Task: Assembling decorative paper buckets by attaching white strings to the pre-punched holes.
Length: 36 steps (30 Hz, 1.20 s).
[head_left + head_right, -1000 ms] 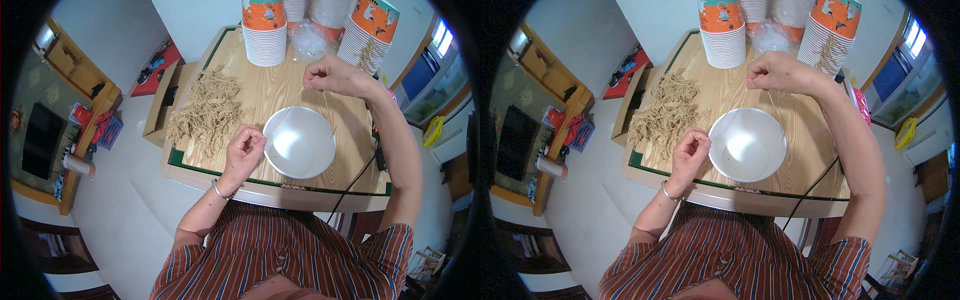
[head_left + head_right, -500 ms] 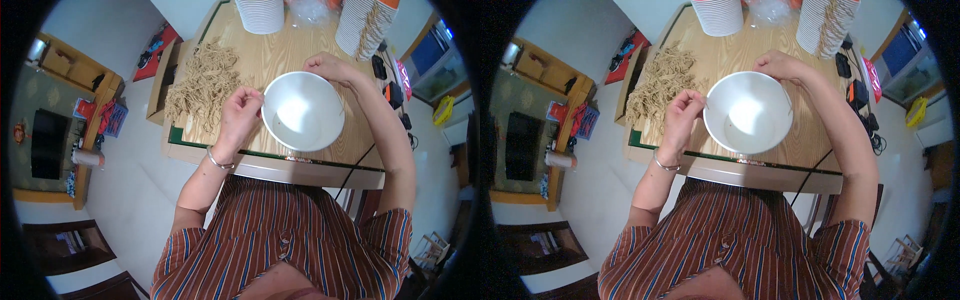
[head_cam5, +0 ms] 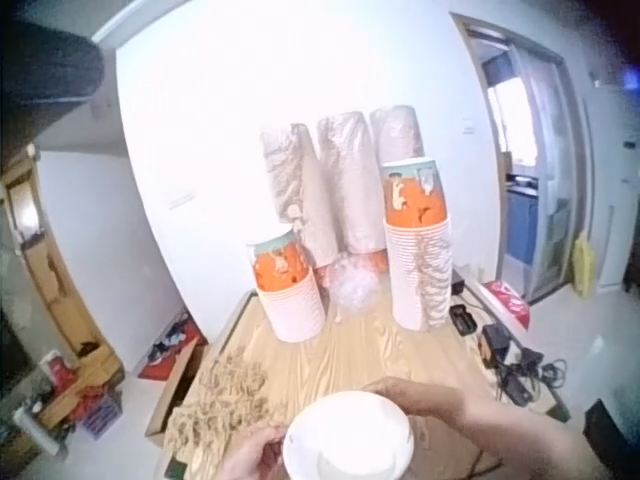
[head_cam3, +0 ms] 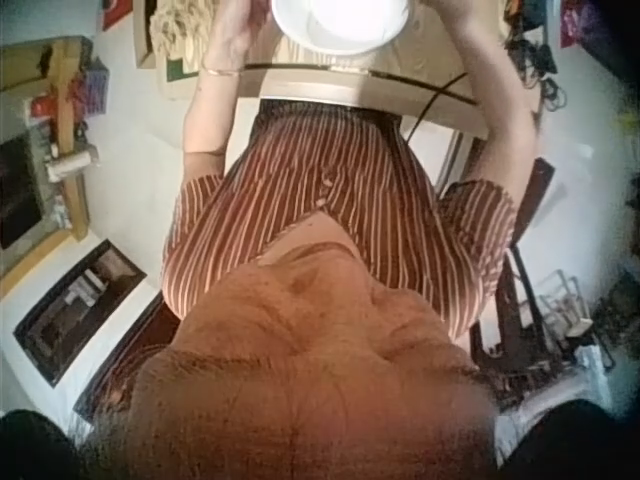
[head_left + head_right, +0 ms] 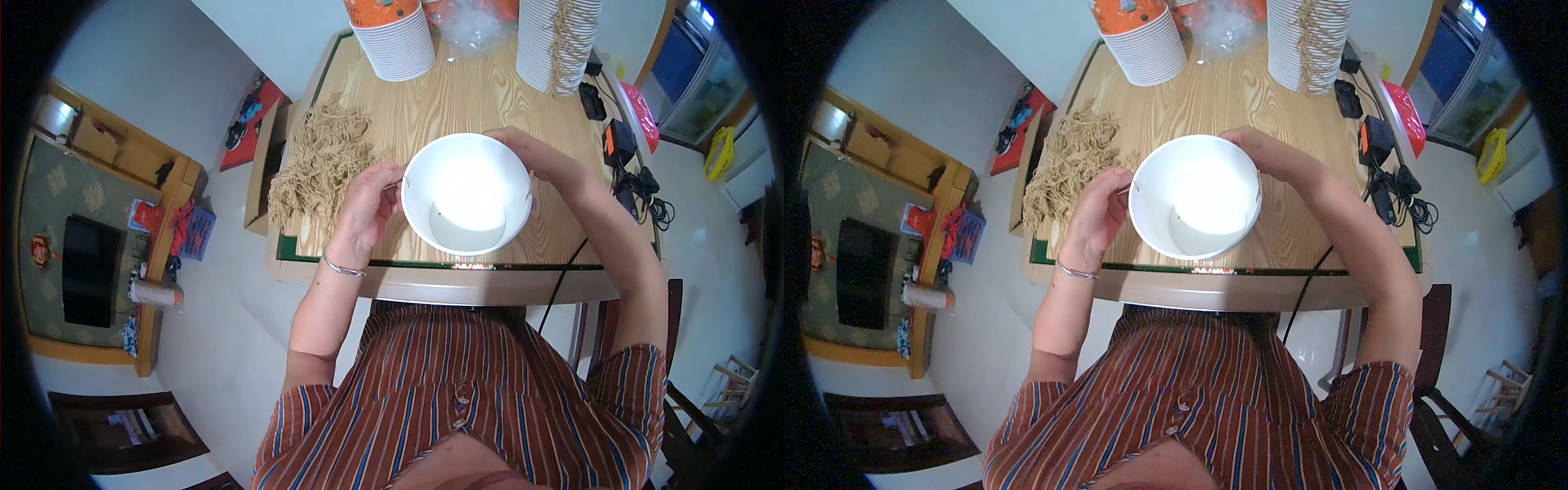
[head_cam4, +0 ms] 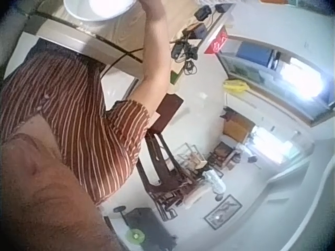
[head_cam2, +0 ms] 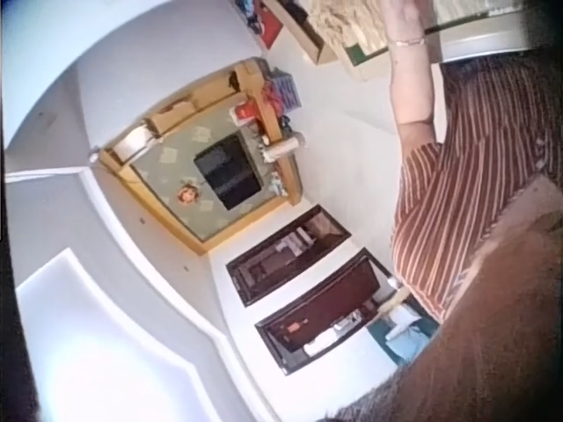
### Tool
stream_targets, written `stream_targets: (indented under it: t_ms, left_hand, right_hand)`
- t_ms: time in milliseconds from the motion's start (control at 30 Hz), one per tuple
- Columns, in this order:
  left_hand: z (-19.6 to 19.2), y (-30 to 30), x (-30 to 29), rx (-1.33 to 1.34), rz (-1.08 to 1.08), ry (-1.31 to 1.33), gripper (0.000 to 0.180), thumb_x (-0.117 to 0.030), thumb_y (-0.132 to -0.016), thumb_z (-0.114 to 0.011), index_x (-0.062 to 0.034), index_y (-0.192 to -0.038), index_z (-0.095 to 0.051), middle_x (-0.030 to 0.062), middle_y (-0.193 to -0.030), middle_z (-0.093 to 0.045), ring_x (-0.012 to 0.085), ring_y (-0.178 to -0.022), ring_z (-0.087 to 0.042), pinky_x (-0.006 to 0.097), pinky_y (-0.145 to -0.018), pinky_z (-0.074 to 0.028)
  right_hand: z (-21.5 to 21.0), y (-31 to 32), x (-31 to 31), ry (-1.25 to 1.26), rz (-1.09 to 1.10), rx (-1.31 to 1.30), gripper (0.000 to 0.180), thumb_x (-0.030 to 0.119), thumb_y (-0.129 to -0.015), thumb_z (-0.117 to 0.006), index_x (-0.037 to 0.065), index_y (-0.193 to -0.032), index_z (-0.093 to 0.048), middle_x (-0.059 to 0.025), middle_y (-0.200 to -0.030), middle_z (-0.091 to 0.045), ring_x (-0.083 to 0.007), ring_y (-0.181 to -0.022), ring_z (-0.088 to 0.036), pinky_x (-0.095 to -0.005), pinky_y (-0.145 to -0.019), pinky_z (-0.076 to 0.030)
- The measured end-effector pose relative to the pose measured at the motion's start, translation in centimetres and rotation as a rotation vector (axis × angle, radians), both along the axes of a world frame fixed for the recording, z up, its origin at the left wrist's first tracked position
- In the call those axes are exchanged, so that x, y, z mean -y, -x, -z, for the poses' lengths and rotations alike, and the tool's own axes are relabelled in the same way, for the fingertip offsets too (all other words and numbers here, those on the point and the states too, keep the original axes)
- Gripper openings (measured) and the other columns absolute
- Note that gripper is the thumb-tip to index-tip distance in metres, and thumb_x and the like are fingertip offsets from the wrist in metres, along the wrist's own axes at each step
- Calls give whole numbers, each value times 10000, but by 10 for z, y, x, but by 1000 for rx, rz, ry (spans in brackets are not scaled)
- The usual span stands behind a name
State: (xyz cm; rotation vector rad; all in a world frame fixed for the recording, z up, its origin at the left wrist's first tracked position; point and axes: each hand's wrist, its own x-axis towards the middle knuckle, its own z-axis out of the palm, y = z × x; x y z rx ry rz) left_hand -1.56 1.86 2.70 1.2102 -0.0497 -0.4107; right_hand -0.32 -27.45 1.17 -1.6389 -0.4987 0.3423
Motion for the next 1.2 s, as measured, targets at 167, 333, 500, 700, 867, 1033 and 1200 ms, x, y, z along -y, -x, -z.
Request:
stream_targets:
  t_ms: [167, 333, 500, 700, 867, 1033, 1200]
  left_hand:
    - [-3, -1, 4, -42, 23, -21, 60, -119, -917, -600, -69, -895, -626, -10, -768, -630, 73, -642, -574, 221, -587, -482]
    - [-13, 7, 8, 4, -75, -91, 76, -115, -921, -601, -52, -941, -639, -12, -765, -626, 73, -637, -563, 214, -596, -471]
    - [-5, 2, 2, 142, 39, -211, 103, -142, -931, -623, -66, -987, -663, 3, -834, -668, 89, -717, -617, 252, -680, -503]
    - [-4, 7, 6, 447, 32, -460, 123, -143, -938, -641, -22, -929, -664, 0, -784, -639, 64, -701, -590, 227, -653, -489]
    - [-9, 12, 7, 784, -51, -735, 151, -156, -896, -648, -11, -857, -660, 101, -705, -619, 146, -587, -578, 301, -556, -464]
    - [-23, 19, 14, 844, -27, -777, 196, -182, -892, -673, 3, -835, -644, 101, -718, -613, 174, -600, -582, 309, -557, -464]
    - [-28, 23, 16, 883, -4, -814, 210, -170, -854, -728, 3, -800, -622, 90, -703, -599, 178, -604, -581, 317, -566, -477]
  right_hand:
    - [-28, 10, 20, 220, 305, -74, 196, 254, -954, -614, 61, -952, -649, 28, -762, -603, -32, -661, -540, -190, -528, -406]
    - [-88, 46, 17, 338, 333, -168, 249, 282, -962, -625, 68, -837, -601, 7, -693, -581, -56, -552, -511, -221, -450, -381]
    - [-100, 78, 13, 632, 302, -196, 304, 304, -955, -642, 49, -798, -590, -6, -621, -560, -76, -468, -490, -248, -398, -375]
    - [-95, 92, 11, 562, 364, -314, 329, 288, -967, -635, 37, -758, -596, -2, -560, -555, -63, -408, -487, -216, -382, -383]
    - [-95, 99, 10, 436, 404, -374, 405, 352, -988, -594, 21, -757, -620, -20, -539, -556, -72, -392, -488, -220, -371, -381]
    - [-99, 108, 6, 446, 514, -329, 392, 391, -974, -612, 32, -821, -576, -30, -606, -571, -78, -405, -493, -228, -374, -388]
    - [-102, 130, -1, 657, 600, -191, 343, 319, -929, -682, 24, -826, -542, -26, -635, -562, -73, -441, -485, -241, -391, -381]
